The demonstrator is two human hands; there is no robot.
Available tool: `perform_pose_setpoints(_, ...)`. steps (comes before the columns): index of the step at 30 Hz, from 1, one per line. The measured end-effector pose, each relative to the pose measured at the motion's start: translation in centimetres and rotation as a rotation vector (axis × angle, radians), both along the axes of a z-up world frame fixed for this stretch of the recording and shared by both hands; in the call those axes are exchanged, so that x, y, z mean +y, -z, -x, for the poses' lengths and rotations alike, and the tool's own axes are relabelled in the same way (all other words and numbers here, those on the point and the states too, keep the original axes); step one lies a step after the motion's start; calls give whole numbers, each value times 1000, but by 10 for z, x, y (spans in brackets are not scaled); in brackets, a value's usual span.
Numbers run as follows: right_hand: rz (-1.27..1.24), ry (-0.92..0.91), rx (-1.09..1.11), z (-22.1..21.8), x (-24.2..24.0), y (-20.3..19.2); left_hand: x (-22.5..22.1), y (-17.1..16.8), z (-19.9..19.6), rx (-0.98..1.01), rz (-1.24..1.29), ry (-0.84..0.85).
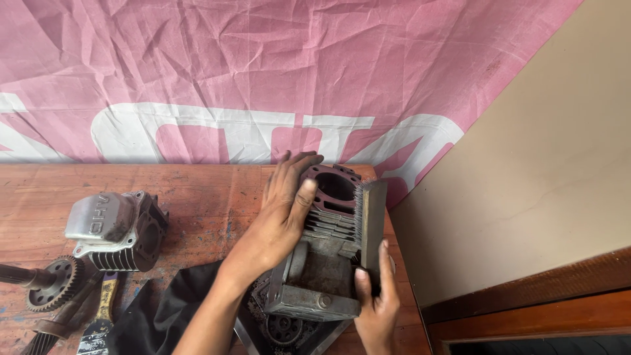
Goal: Cleaning a disassembled engine block and components using a wire brush.
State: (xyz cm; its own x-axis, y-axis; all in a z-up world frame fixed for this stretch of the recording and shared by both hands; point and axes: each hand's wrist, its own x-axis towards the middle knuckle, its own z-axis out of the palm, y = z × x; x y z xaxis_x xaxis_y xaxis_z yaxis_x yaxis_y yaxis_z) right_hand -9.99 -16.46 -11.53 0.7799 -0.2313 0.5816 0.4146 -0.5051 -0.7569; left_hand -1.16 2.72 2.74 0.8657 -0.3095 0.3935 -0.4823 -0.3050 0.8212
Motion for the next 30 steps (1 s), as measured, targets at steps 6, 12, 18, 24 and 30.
perform_pose_setpoints(6, -59, 150, -138, 4, -6, 13, -17, 13, -4, -90, 206, -110)
perform_pose_setpoints(12, 276, 128, -223, -8, -16, 26, -27, 17, 2, -319, 198, -294)
perform_pose_setpoints(18, 406, 128, -320, -14, -8, -5, -22, 9, 5, -282, 192, -281)
perform_pose_setpoints(24, 409, 168, -228, -1, -61, 80, -23, 12, 5, -257, 172, -283)
perform_pose_setpoints(30, 380, 82, -218, -4, -19, -7, -27, 8, 6, -194, 183, -261)
